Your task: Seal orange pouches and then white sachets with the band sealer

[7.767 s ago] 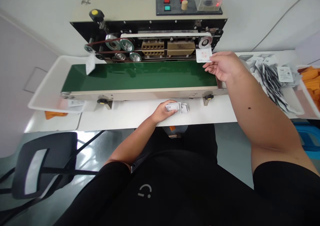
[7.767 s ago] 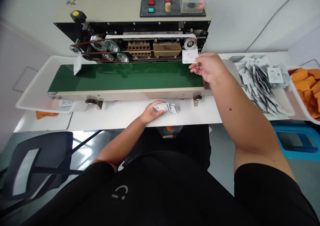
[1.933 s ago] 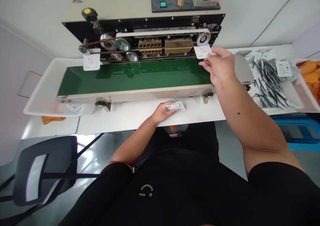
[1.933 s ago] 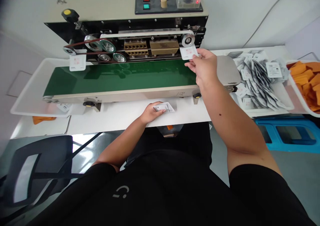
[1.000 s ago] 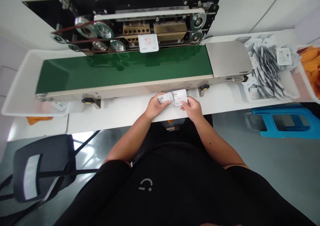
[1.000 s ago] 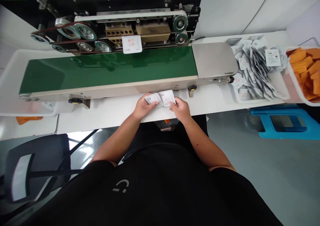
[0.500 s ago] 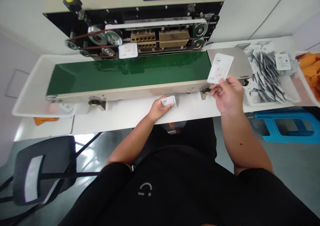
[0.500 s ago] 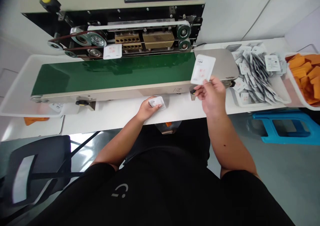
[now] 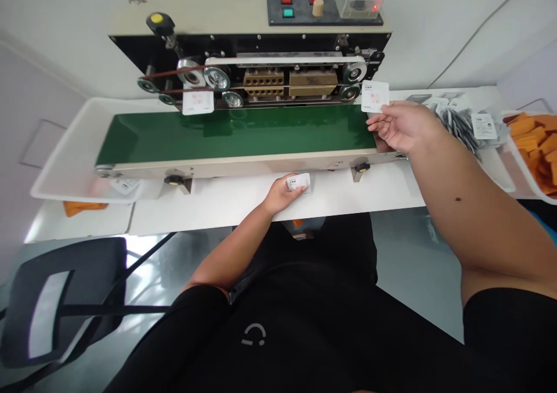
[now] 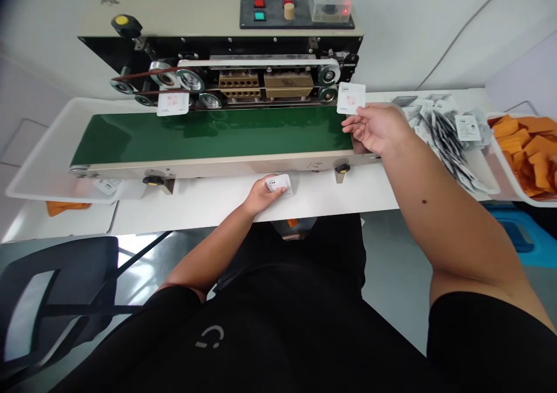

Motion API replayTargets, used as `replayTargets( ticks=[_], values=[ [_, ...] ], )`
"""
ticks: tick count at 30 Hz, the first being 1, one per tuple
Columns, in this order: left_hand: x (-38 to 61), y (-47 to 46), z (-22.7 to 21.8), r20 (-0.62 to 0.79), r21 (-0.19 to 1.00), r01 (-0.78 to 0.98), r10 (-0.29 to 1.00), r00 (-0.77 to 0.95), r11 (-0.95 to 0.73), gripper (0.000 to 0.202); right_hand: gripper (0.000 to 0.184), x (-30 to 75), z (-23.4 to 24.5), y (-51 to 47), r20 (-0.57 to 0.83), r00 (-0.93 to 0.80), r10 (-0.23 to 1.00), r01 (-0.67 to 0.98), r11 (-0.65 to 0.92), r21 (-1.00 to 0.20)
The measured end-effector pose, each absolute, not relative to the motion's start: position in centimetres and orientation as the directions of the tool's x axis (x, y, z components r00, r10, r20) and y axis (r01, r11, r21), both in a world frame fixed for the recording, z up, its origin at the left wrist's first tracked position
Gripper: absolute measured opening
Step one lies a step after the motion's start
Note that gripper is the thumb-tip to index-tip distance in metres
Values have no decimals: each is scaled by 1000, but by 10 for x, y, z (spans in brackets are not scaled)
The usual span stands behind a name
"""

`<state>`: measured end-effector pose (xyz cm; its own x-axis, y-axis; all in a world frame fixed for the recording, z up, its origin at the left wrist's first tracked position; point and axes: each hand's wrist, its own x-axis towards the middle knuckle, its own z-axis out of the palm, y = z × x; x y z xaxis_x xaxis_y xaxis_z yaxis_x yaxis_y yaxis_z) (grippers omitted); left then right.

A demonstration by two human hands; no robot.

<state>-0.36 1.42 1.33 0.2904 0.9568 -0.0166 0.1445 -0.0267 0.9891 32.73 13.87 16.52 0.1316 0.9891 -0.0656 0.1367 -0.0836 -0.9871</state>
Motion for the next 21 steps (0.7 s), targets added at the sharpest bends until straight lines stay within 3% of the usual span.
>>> replayTargets(
  ticks=[3,9,12,16,18,21],
  values=[
    [-4,14,12,-16,990,136,956,292,-25,42,16,302,172,147,-325,111,939,-25,-324,-946],
    [-5,13,12,-20,991,134,962,272,-17,44,15,249,183,156,-394,49,918,-10,-394,-919],
    [-5,13,13,-25,993,120,963,267,-8,46,20,235,189,135,-317,44,947,8,-318,-948],
    [-5,10,15,-26,994,108,967,254,-1,49,32,229,174,65,56,110,992,155,38,-987],
    [-4,8,16,-30,995,95,969,244,7,49,34,228,148,25,185,19,983,213,177,-961],
    [-3,6,17,-49,998,57,965,259,36,50,31,222,94,-17,149,-77,986,286,165,-944]
  ],
)
